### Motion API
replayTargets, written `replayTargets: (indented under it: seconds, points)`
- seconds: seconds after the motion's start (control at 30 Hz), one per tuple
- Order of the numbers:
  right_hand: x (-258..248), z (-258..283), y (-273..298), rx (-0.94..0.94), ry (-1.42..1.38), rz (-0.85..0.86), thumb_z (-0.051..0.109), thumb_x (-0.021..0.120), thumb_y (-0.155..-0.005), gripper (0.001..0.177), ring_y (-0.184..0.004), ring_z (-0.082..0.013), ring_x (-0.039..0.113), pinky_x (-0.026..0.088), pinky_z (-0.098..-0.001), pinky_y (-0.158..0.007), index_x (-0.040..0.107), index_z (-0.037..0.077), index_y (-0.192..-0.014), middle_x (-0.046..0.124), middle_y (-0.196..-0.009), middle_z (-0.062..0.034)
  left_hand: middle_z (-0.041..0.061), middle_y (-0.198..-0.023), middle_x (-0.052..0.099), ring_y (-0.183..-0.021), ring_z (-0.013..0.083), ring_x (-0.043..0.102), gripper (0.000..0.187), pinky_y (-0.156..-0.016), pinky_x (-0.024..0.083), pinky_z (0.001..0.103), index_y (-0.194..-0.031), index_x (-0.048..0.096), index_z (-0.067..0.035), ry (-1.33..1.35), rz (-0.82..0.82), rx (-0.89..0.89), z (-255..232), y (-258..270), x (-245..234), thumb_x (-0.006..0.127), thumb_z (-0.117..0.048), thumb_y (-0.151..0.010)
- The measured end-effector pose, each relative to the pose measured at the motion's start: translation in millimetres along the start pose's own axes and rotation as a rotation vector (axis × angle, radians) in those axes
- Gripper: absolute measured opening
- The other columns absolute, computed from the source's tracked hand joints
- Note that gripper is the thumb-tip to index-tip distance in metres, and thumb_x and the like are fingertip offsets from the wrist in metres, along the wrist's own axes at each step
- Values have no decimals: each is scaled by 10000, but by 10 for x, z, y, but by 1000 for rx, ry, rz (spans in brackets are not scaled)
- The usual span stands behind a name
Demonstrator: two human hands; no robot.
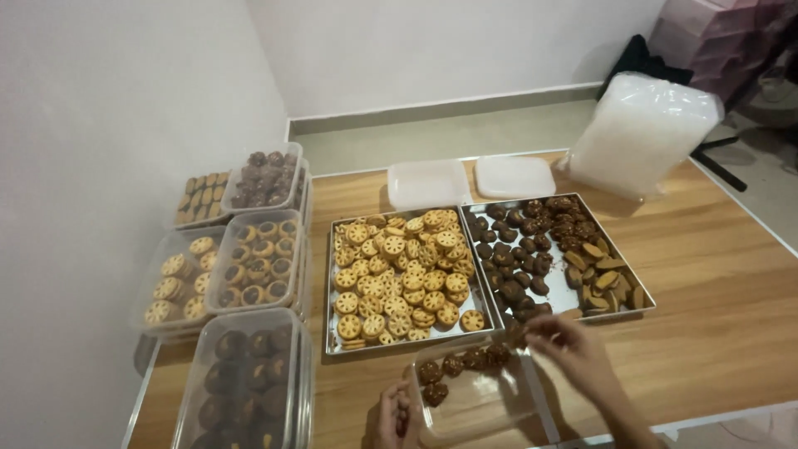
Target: Packing different varieties of cookies from large metal trays into smaller plastic containers for distribution.
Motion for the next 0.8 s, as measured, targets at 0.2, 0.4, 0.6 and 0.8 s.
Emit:
replayTargets:
  seconds: [0.2,0.4,0.6,0.8]
  points:
    - [647,19,319,54,71,133,161,866,-775,188,-808,-114,786,594,-209,-665,855,158,-963,898,-966,18,-101,-619,613,-449,18,461,403,-362,350,185,-1173,725,-109,-5,182,139,-145,-81,-76,725,-380,-875]
    - [887,-29,338,34,237,173,248,851,-797,97,-772,-90,703,530,-240,-724,839,211,-886,844,-845,67,-94,-626,614,-469,27,483,379,-384,382,182,-1152,751,-137,13,190,-2,-83,-65,-65,768,-349,-839]
    - [985,-30,404,115,471,220,400,781,-853,133,-800,-90,721,541,-252,-712,790,273,-890,826,-878,89,-82,-616,583,-471,22,460,380,-382,376,163,-1168,727,-81,68,194,108,-130,-79,-59,758,-319,-873]
    - [1036,-262,395,-35,579,157,428,720,-857,131,-890,-112,706,530,-305,-748,711,299,-834,778,-928,133,-85,-629,573,-482,24,452,385,-393,336,169,-1179,739,-93,79,189,45,-145,-43,-58,760,-320,-869]
Point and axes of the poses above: each hand's wrist, its own y-axis away from the middle knuckle, its own x-axis out of the palm, z = x × y, the point moved 4 cm from there along -y, towards the middle knuckle
